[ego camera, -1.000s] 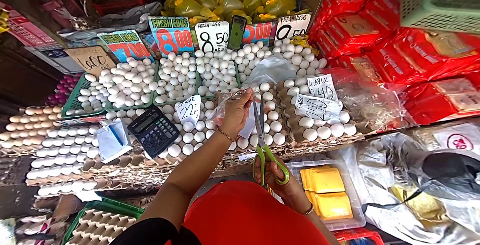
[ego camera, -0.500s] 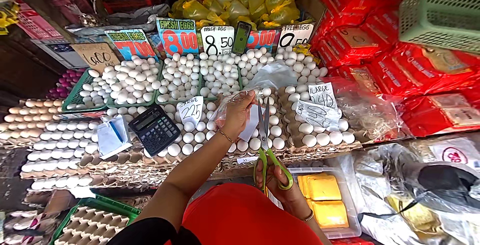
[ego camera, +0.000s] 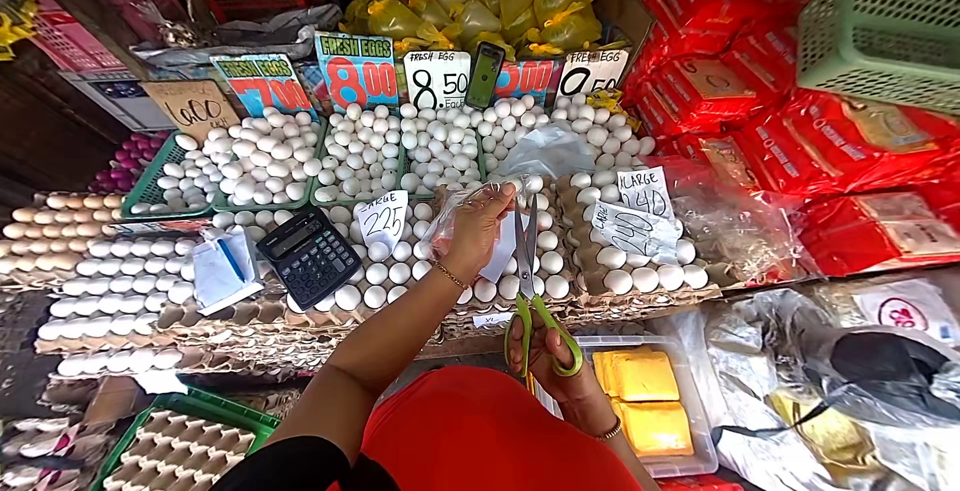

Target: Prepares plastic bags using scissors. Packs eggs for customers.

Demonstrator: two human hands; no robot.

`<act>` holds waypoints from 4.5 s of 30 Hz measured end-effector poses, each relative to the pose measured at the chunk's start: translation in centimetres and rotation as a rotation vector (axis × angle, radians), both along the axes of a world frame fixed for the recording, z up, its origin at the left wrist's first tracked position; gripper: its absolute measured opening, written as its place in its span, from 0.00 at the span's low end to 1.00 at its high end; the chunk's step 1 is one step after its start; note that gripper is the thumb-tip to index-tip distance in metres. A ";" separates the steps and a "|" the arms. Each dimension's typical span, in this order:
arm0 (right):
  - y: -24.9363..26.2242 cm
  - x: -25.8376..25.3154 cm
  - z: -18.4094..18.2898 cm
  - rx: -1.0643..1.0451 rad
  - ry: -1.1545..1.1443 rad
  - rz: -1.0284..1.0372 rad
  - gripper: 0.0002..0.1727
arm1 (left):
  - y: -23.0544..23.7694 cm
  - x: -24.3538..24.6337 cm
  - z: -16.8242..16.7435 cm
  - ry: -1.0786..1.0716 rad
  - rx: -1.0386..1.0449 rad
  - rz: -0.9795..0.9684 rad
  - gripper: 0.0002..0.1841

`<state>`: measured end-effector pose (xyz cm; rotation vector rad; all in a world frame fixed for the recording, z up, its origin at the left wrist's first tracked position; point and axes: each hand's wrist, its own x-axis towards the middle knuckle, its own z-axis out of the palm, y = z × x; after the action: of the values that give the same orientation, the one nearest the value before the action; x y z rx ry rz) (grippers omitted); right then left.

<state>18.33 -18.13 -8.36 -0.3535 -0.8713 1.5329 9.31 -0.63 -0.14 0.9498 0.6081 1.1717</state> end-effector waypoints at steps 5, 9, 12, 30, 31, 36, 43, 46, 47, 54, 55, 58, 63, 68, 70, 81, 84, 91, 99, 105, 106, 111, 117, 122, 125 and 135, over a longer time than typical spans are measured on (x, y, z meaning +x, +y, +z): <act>0.1 -0.2 0.2 -0.004 0.002 0.002 0.27 | 0.2 -0.2 0.2 -0.009 0.009 0.006 0.03; 0.3 -0.1 0.5 -0.002 0.012 -0.009 0.27 | 0.0 -0.2 0.1 0.008 0.041 -0.019 0.03; 0.5 0.1 0.7 0.007 0.018 -0.030 0.27 | -0.3 -0.1 -0.2 0.008 0.083 -0.059 0.04; -0.3 1.8 1.1 0.088 0.000 -0.016 0.29 | 0.2 -0.4 0.2 0.057 0.146 -0.013 0.10; -0.4 1.7 0.9 0.084 -0.011 0.001 0.29 | 0.4 -0.2 0.3 0.042 0.129 0.014 0.09; -0.4 1.3 0.2 0.075 -0.011 0.071 0.28 | 0.7 0.1 0.6 0.031 0.124 0.054 0.10; -0.2 1.2 0.3 0.035 0.027 0.101 0.29 | 1.1 0.4 0.8 -0.044 0.175 0.058 0.11; -0.1 1.1 0.4 0.044 0.045 0.105 0.29 | 1.0 0.3 1.0 -0.047 0.186 0.059 0.10; 0.0 1.1 0.5 0.045 0.054 0.103 0.29 | 1.0 0.3 1.1 -0.045 0.193 0.064 0.10; 0.3 1.0 1.0 0.065 0.088 0.077 0.29 | 0.2 0.0 0.9 -0.010 0.233 0.021 0.12; 0.4 1.0 1.1 0.066 0.094 0.070 0.29 | -0.2 -0.3 0.9 0.013 0.253 0.003 0.13; 0.5 1.1 1.3 0.073 0.107 0.062 0.30 | -0.7 -1.0 0.6 0.077 0.330 -0.069 0.18; 0.6 1.3 1.3 0.066 0.108 0.032 0.30 | -0.7 -1.6 -0.2 0.108 0.337 -0.140 0.24; 0.5 1.4 1.2 0.077 0.109 0.030 0.30 | -0.2 -2.4 0.1 0.087 0.319 -0.229 0.29; 0.4 1.3 1.3 0.076 0.118 0.031 0.30 | 0.0 -2.7 0.1 0.095 0.300 -0.280 0.32; 0.6 1.1 1.4 0.063 0.077 -0.038 0.29 | -0.9 -2.8 -0.9 0.063 0.261 -0.384 0.39; 0.6 0.9 1.2 0.061 0.093 -0.058 0.26 | -1.0 -3.0 -1.2 0.069 0.234 -0.407 0.41; 0.6 1.2 1.6 0.058 0.080 -0.132 0.21 | -2.2 -3.2 -1.7 0.174 0.174 -0.415 0.23; -0.1 1.4 1.6 0.046 0.091 -0.172 0.20 | -2.7 -2.8 -1.7 0.187 0.200 -0.498 0.35; -1.2 1.9 1.5 0.027 0.152 -0.197 0.21 | -3.1 -1.7 -1.9 0.197 0.200 -0.527 0.19; -1.4 2.1 1.4 0.028 0.149 -0.202 0.21 | -3.2 -1.4 -2.0 0.199 0.201 -0.542 0.17; -2.2 2.6 1.6 0.026 0.107 -0.273 0.20 | -3.4 -0.1 -2.6 0.163 0.220 -0.614 0.20; -3.2 3.7 1.7 0.028 0.107 -0.311 0.20 | -3.6 1.4 -2.7 0.126 0.226 -0.678 0.30; -5.3 6.1 1.2 0.003 0.088 -0.333 0.29 | -2.9 1.9 -2.5 0.112 0.228 -0.809 0.39; -8.0 8.6 0.3 0.005 0.036 -0.294 0.29 | -1.9 2.0 -2.0 0.062 0.208 -0.931 0.37; -17.3 15.3 -2.0 0.027 -0.232 -0.281 0.25 | 0.6 4.9 -0.6 0.154 0.125 -1.328 0.15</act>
<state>33.67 -35.43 -10.36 -0.6166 -0.9763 1.2351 14.17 -0.06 -0.70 1.2294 -0.0639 -0.0588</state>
